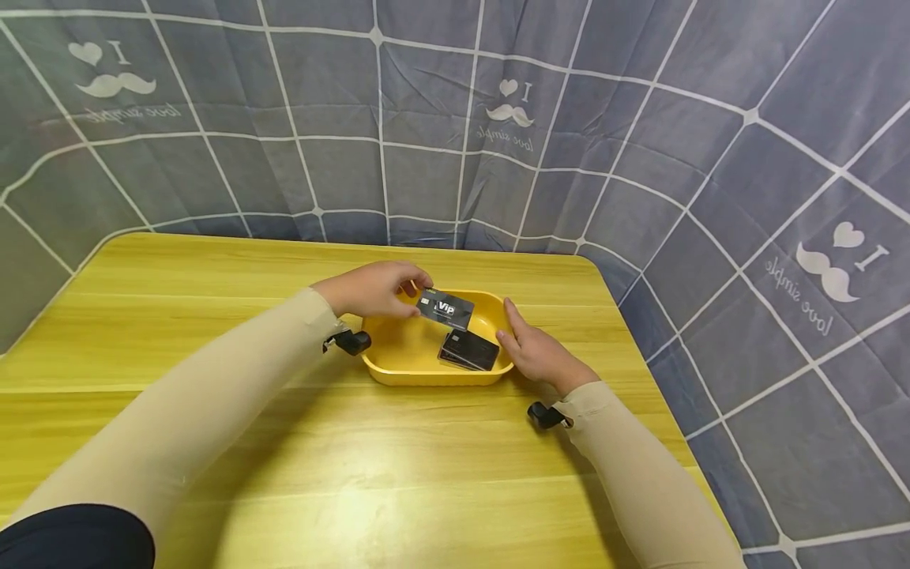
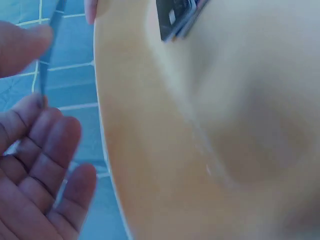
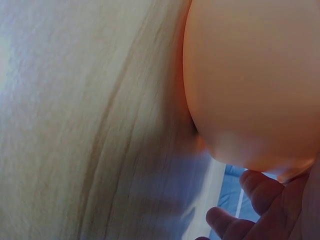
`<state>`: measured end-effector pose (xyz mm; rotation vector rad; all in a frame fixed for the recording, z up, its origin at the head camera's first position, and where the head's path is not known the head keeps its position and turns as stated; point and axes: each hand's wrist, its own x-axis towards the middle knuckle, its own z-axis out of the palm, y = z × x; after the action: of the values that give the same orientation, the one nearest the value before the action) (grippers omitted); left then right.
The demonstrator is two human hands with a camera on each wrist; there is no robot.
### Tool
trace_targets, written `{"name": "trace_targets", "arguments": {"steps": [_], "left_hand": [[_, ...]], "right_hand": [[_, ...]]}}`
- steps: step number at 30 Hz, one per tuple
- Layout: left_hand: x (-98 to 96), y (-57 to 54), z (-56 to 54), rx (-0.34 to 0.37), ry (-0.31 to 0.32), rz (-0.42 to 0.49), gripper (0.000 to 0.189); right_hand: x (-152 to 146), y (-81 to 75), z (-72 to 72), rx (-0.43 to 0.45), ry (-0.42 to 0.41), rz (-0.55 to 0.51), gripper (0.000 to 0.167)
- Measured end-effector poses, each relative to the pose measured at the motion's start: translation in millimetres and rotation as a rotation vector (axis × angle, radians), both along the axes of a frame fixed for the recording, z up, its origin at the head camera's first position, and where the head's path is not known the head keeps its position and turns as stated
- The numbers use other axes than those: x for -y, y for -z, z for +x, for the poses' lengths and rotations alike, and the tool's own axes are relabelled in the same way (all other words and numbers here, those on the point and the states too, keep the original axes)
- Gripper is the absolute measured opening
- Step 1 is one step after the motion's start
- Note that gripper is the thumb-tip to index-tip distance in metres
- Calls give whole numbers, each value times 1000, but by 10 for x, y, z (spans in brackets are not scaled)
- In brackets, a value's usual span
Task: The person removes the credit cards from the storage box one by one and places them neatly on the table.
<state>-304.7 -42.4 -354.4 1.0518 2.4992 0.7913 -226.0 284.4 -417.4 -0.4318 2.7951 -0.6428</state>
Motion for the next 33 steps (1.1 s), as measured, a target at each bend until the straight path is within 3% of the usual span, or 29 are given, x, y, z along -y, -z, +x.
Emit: {"name": "trace_targets", "arguments": {"steps": [6,18,33], "left_hand": [[255,-49,10,2,-38,7,57],[833,-7,21,-46,-134,41,56],[1696,218,66,-18,-285,52,54]], "right_hand": [[15,8,-16,1,-7,-3,72],[8,27,-28,10,-17,-34,71],[-5,45,-36,13,1,-25,72]]}}
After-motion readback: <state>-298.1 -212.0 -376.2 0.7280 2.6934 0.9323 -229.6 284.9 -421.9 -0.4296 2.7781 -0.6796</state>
